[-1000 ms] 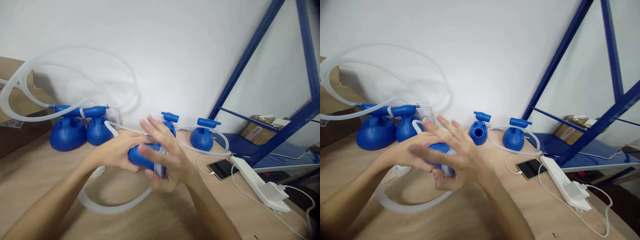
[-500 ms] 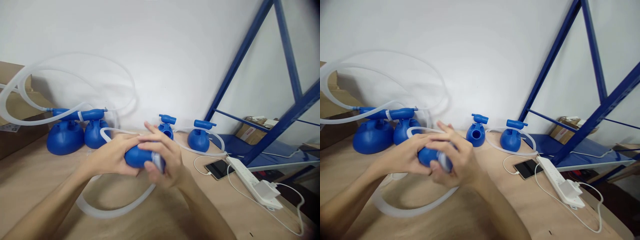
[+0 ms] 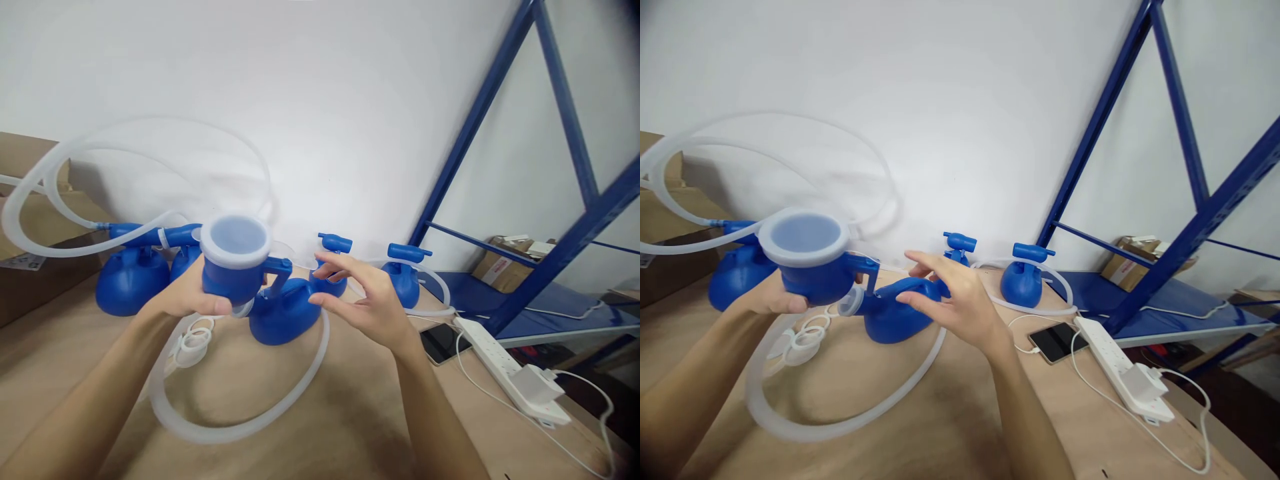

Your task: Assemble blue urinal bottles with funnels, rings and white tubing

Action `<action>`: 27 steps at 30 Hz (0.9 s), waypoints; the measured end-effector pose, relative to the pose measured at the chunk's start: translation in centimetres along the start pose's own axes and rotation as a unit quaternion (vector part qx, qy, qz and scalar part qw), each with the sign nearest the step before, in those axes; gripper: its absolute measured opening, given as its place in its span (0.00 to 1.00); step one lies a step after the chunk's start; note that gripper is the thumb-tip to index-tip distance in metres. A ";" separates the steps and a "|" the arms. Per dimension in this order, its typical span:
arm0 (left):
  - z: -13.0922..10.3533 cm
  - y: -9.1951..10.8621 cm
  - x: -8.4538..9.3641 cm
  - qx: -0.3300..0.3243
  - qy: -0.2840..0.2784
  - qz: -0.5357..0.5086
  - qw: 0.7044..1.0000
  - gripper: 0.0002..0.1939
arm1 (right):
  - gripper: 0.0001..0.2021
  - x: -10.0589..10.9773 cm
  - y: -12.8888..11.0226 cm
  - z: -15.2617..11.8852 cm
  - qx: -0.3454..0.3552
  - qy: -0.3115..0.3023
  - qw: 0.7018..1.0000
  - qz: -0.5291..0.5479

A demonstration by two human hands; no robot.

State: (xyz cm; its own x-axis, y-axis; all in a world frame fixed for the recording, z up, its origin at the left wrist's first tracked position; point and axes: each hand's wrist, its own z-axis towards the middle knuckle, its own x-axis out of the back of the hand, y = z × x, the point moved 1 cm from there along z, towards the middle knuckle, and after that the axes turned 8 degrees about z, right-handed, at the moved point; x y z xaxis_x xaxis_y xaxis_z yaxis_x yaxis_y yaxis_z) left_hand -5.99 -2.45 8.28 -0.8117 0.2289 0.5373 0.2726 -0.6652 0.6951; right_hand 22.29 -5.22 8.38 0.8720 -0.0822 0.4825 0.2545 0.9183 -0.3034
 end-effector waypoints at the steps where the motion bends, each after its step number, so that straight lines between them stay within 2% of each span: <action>1: -0.1 -0.2 0.2 0.001 -0.019 -0.029 0.999 0.39 | 0.23 -0.1 -0.1 0.0 0.003 0.017 1.000 0.008; 3: -0.4 -0.8 0.4 0.012 -0.040 -0.075 0.996 0.36 | 0.16 -0.6 -0.3 0.1 0.034 0.052 0.998 0.007; 7: -0.9 -2.0 0.0 0.023 -0.018 -0.068 0.997 0.42 | 0.11 -2.1 -0.6 0.3 0.085 0.094 0.992 -0.019; 12: -0.9 -1.6 -0.6 0.026 -0.020 -0.053 0.998 0.43 | 0.13 -3.8 0.0 0.2 0.041 0.114 0.990 0.076; 15: -0.6 -0.9 -0.7 0.039 -0.023 -0.055 0.997 0.44 | 0.12 -4.3 0.3 0.2 0.021 0.162 0.984 0.076; 18: -0.3 -0.3 -0.7 0.045 -0.011 0.004 0.999 0.42 | 0.10 -4.4 0.4 0.1 0.041 0.208 0.975 0.070; 22: -0.4 -0.1 -0.9 0.041 -0.034 0.014 0.998 0.37 | 0.09 -4.1 0.3 0.0 0.080 0.195 0.975 0.064; 27: -0.6 0.9 -1.1 0.064 -0.025 -0.012 0.998 0.35 | 0.11 -2.7 -0.2 0.0 0.092 0.149 0.984 0.033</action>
State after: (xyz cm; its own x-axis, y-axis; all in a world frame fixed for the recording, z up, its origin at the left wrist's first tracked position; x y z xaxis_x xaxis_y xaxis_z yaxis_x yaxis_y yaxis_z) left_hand -5.13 -3.73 8.04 -0.7935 0.2807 0.5400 0.3187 -0.5642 0.7616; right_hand 19.88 -5.20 7.13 0.9750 -0.1053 0.1954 0.1374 0.9777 -0.1587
